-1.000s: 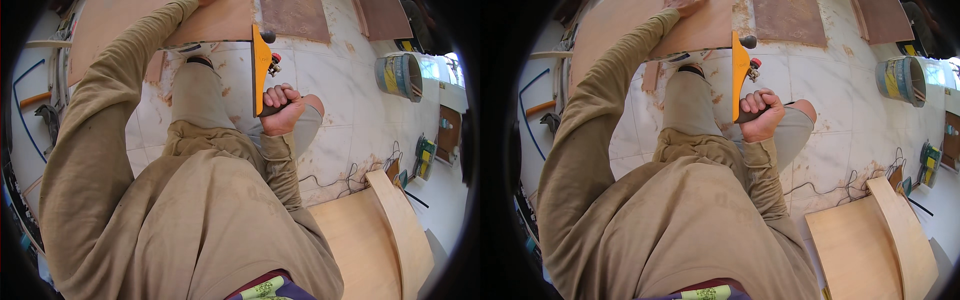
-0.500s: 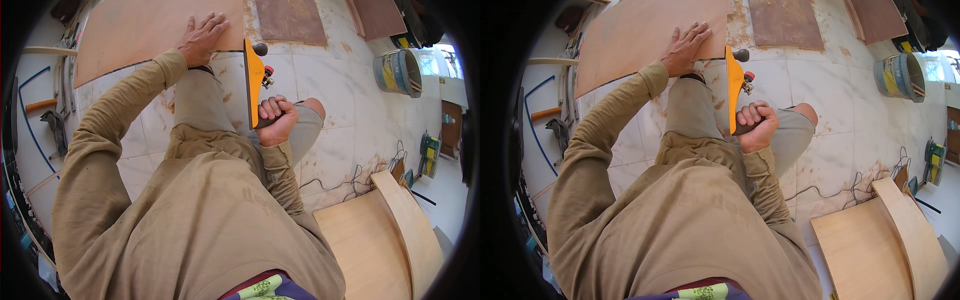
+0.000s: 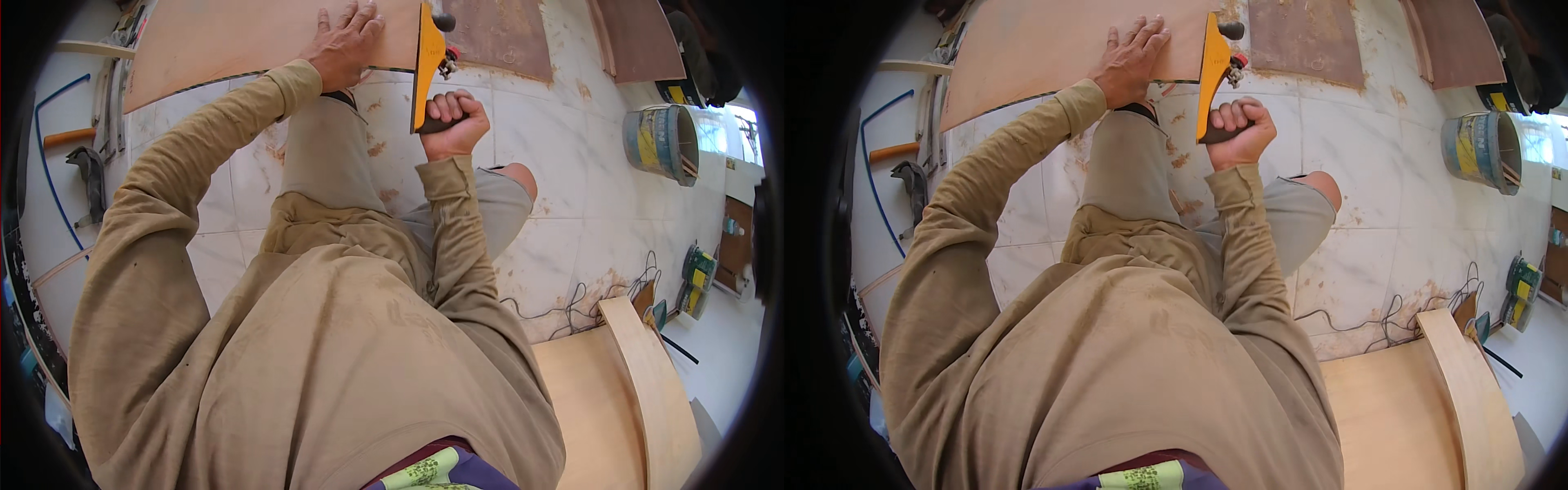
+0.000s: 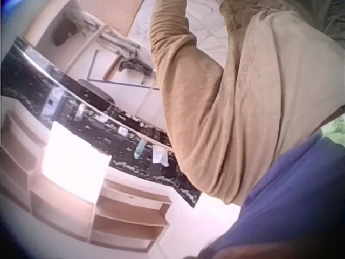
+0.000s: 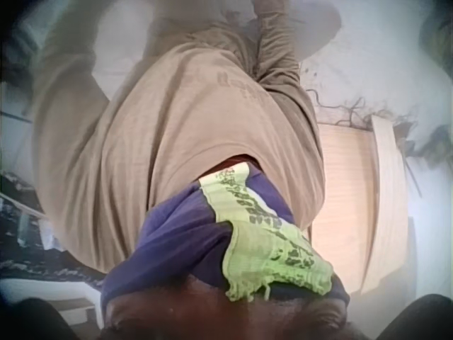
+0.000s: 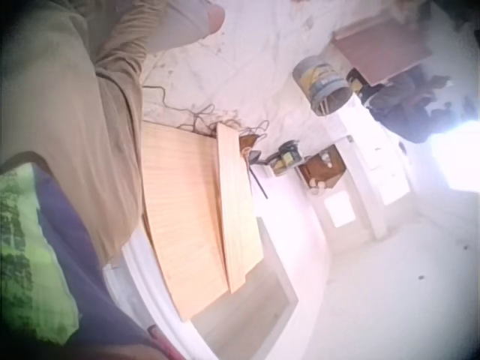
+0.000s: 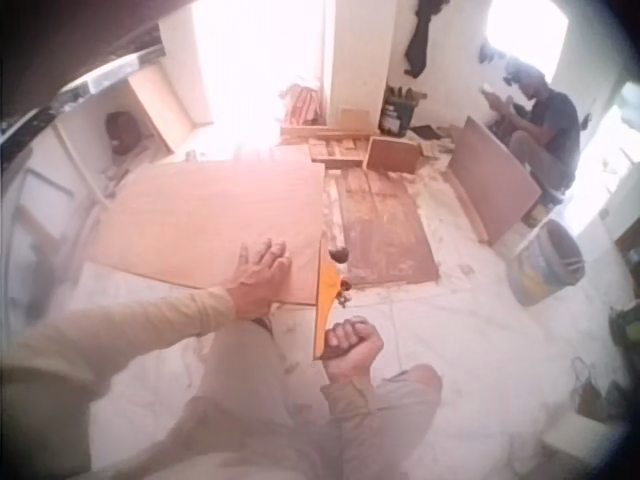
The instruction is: Adjusting the blade of a hand plane and then using it to smooth the edges of plywood.
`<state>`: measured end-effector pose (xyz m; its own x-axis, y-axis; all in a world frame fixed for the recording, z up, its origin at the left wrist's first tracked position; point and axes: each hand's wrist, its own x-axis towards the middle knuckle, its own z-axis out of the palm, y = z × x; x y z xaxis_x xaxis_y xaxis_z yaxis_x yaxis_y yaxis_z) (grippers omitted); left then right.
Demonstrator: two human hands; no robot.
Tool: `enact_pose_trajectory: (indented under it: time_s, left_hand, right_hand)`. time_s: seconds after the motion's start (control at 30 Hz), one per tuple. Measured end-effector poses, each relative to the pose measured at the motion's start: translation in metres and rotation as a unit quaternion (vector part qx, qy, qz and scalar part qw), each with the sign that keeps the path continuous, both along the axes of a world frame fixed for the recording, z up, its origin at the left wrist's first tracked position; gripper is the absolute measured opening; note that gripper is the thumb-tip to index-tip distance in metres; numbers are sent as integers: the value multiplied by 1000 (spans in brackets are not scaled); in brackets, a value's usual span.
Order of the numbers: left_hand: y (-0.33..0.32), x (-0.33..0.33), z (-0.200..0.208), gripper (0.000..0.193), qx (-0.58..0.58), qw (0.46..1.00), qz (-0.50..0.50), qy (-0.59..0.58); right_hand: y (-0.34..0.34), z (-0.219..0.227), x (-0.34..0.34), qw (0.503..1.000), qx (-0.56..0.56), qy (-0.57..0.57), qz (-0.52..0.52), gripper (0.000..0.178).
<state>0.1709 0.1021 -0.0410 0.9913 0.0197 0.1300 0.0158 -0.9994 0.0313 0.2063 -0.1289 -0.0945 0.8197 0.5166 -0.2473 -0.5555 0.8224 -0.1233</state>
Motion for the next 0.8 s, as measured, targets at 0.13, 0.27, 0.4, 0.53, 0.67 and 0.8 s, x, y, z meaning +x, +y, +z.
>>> enact_pose_trajectory:
  time_s: [0.13, 0.27, 0.4, 0.53, 0.67, 0.8]
  left_hand:
    - [4, -4, -4, 84, 18, 999, 12, 23]
    - [4, -6, 4, 77, -3, 1000, 16, 20]
    - [6, -6, -1, 72, -6, 1000, 18, -6]
    - [8, -4, -2, 68, -4, 1000, 16, -14]
    - [0, -5, -1, 64, -24, 999, 13, -18]
    - [4, -5, -3, 65, 8, 1000, 11, -24]
  right_hand:
    - [14, 11, 11, 992, -120, -19, -12, 6]
    - [-19, 27, 3, 958, -285, -25, -16, 21]
    - [-55, 47, -3, 960, -241, -127, -61, 38]
    - [-63, 24, 1, 948, -311, 21, -69, 30]
    - [-46, -16, -28, 974, -212, 79, -28, 32]
    - [-28, -9, -56, 982, -147, 115, -12, 30]
